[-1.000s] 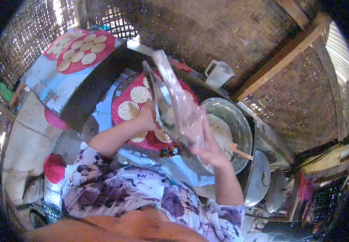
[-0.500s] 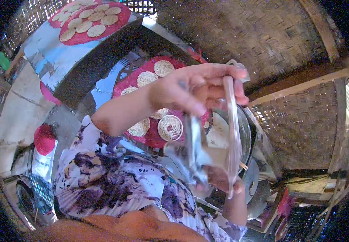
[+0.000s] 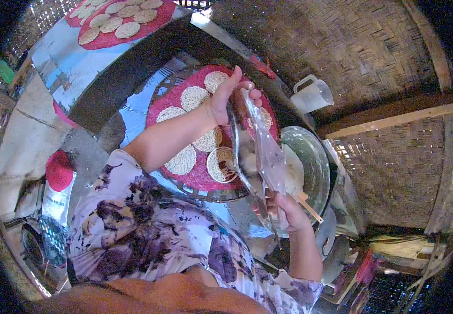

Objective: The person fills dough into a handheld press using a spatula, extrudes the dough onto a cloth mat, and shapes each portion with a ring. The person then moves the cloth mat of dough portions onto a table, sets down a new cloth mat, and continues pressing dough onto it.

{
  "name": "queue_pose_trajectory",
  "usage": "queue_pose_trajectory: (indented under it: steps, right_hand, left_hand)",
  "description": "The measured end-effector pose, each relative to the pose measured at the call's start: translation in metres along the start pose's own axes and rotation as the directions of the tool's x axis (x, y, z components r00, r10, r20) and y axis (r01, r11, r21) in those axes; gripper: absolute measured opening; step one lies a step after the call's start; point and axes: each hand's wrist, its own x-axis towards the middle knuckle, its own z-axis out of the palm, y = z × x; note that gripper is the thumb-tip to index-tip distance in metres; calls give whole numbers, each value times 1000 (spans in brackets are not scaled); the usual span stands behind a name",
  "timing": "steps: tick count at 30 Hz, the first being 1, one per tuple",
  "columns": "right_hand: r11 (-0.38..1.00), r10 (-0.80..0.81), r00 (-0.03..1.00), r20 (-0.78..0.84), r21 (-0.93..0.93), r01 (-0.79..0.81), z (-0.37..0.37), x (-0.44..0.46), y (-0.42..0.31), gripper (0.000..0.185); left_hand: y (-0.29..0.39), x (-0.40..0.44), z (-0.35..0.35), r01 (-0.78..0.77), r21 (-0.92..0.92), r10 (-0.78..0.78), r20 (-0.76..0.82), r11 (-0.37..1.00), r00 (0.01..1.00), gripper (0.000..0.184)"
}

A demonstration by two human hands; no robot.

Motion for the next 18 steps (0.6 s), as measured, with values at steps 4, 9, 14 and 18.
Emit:
queue_pose_trajectory:
  steps: [4,9,14,18]
  right_hand:
    - [1000,4,1000,-30,-24,-5,15,0,-14,67]
    - [992,10,996,-84,-126,-21,18,-11,-13,68]
    - [990,12,993,-116,-136,-28,26,-17,-5,66]
    - [988,41,994,-105,-143,-56,30,-16,1,66]
  left_hand:
    - [1,-1,-4,-17,16,17,-7,1000,1000,46]
    - [-9,-5,-6,-31,18,31,-6,999,999,45]
    - [-14,-18,-2,2,-24,-2,28,1000,1000,45]
    - [-7,-32,9,-8,6,8,-53,1000,999,46]
